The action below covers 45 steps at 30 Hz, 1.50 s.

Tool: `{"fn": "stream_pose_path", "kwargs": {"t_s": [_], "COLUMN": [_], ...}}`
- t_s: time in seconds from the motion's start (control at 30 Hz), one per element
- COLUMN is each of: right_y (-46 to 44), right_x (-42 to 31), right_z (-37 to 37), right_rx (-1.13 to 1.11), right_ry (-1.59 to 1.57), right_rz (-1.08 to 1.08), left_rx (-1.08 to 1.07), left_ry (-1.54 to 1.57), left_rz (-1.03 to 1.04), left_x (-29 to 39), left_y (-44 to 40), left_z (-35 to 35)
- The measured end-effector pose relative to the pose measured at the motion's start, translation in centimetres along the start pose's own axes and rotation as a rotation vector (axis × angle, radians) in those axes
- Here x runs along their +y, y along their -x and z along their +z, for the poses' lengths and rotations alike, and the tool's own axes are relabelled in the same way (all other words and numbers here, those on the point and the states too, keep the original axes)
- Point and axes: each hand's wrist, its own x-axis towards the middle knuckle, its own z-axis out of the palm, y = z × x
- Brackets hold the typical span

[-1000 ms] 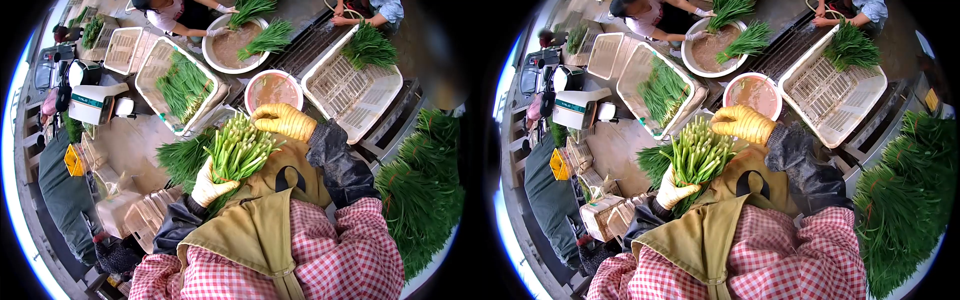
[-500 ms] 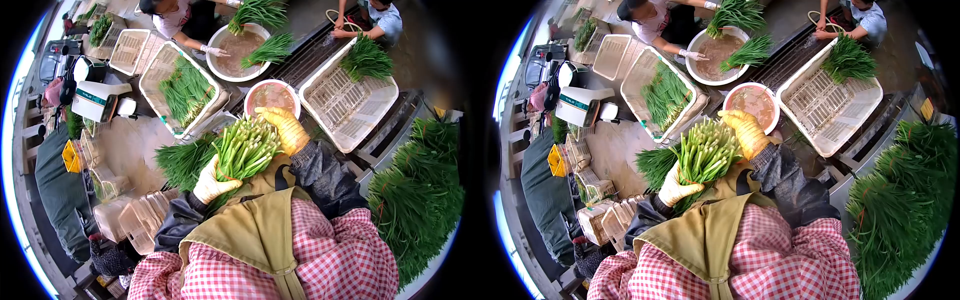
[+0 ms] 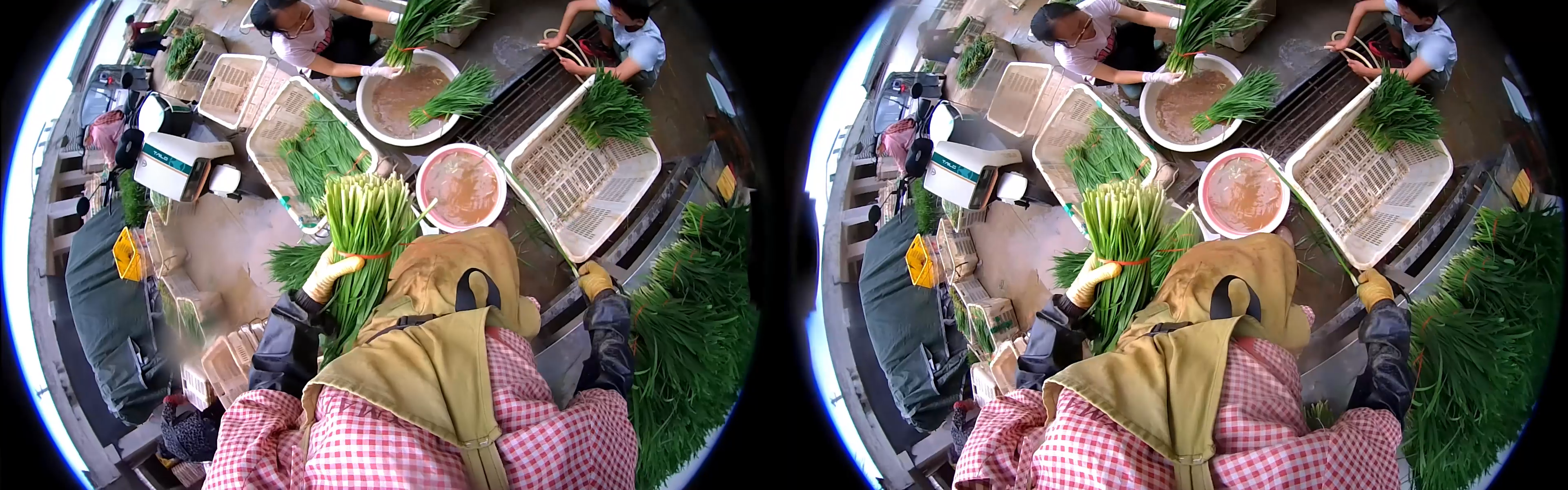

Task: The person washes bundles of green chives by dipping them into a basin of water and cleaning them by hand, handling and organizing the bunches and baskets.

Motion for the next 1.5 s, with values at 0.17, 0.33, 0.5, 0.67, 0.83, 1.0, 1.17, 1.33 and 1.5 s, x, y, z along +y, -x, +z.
{"fn": "stream_pose_path", "kwargs": {"t_s": [0.17, 0.33, 0.5, 0.67, 0.83, 1.0, 1.17, 1.33, 1.5], "right_y": [-0.6, 1.1, 4.8, 11.5, 9.5, 11.7, 4.1, -0.2, -2.6], "right_x": [-6.4, -26.8, -36.1, -35.9, -30.3, -29.4, -23.6, -17.7, -14.7], "right_z": [5.6, 12.3, 16.4, 17.5, 19.0, 18.6, 19.6, 19.4, 19.3], "right_rx": [0.109, -0.524, -0.661, -0.652, -0.714, -0.604, -0.283, -0.428, -0.472], "right_ry": [0.09, -1.124, -1.008, -0.821, -0.542, -0.561, -0.092, -0.08, -0.186], "right_rz": [-0.291, -0.684, -1.059, -1.032, -0.884, -0.513, -0.369, -0.078, 0.06], "left_rx": [-0.016, -0.02, 0.161, 0.231, -0.027, 0.177, 0.241, 0.292, 0.302], "left_ry": [-0.053, -0.114, 0.085, 0.407, 0.746, 0.72, 0.72, 1.075, 1.363], "left_rz": [0.214, 0.53, 0.802, 0.893, 0.692, 0.54, 0.106, -0.233, -0.303], "left_x": [3.8, 8.0, 9.6, 10.1, 10.2, 6.1, -5.3, -17.2, -22.8], "left_y": [-0.9, -3.2, -4.5, -3.9, -3.4, -6.4, -10.9, -18.7, -23.3], "left_z": [1.0, 5.7, 10.1, 9.7, 7.2, 7.1, 10.8, 11.4, 12.8]}}
